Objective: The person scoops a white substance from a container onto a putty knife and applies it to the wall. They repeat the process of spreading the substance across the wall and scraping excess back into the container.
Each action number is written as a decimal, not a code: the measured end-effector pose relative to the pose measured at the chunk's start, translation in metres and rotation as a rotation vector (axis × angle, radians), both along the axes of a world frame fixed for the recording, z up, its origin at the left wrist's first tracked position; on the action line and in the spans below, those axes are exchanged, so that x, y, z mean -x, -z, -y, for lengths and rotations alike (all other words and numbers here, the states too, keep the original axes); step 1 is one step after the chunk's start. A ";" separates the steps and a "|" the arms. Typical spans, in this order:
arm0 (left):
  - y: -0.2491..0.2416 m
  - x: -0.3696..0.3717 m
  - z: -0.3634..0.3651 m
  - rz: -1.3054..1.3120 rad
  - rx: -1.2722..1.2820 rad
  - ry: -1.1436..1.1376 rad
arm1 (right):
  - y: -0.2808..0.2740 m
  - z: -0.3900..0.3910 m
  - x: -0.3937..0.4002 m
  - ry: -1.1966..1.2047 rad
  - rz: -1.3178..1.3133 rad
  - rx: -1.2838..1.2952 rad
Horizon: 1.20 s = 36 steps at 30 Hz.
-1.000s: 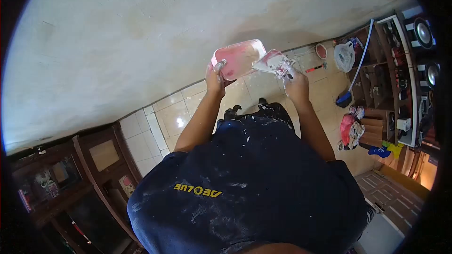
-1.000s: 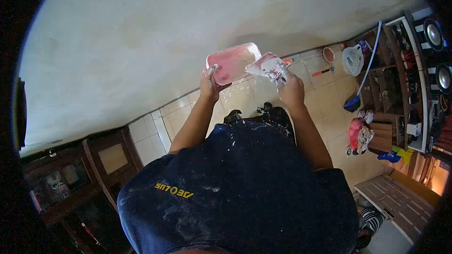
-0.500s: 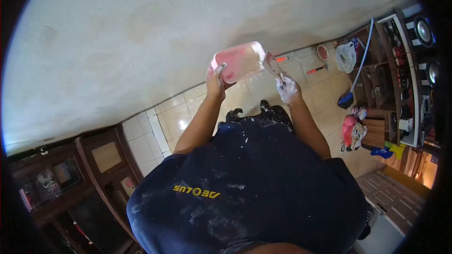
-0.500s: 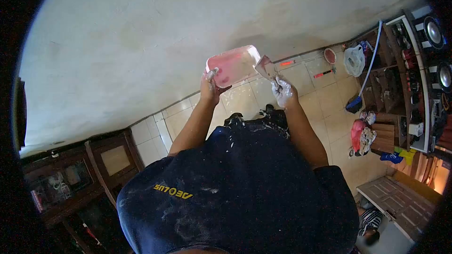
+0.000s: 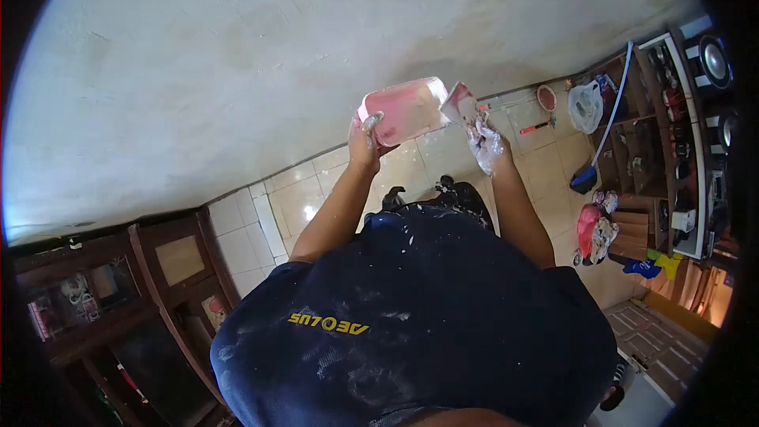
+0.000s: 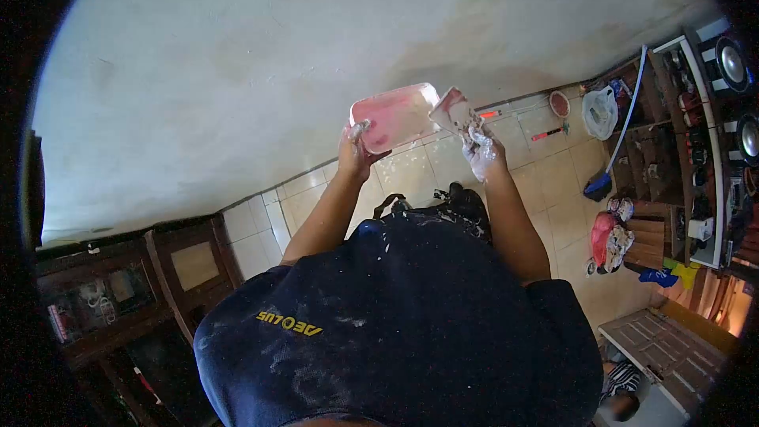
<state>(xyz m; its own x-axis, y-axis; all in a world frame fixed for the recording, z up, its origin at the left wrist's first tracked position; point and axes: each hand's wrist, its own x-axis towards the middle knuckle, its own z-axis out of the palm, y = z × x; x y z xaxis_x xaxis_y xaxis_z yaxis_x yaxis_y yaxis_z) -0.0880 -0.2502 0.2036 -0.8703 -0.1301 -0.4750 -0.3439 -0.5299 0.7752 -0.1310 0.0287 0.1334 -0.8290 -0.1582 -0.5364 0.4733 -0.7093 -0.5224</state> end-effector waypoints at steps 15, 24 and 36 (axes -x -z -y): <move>0.008 -0.004 -0.005 0.005 -0.022 -0.006 | 0.019 0.014 0.016 -0.167 -0.073 0.273; 0.003 -0.004 -0.006 -0.011 -0.021 -0.046 | 0.021 0.011 0.032 -0.238 -0.133 0.620; 0.013 -0.010 -0.001 0.026 -0.044 -0.104 | 0.004 0.035 0.053 -0.099 -0.161 0.942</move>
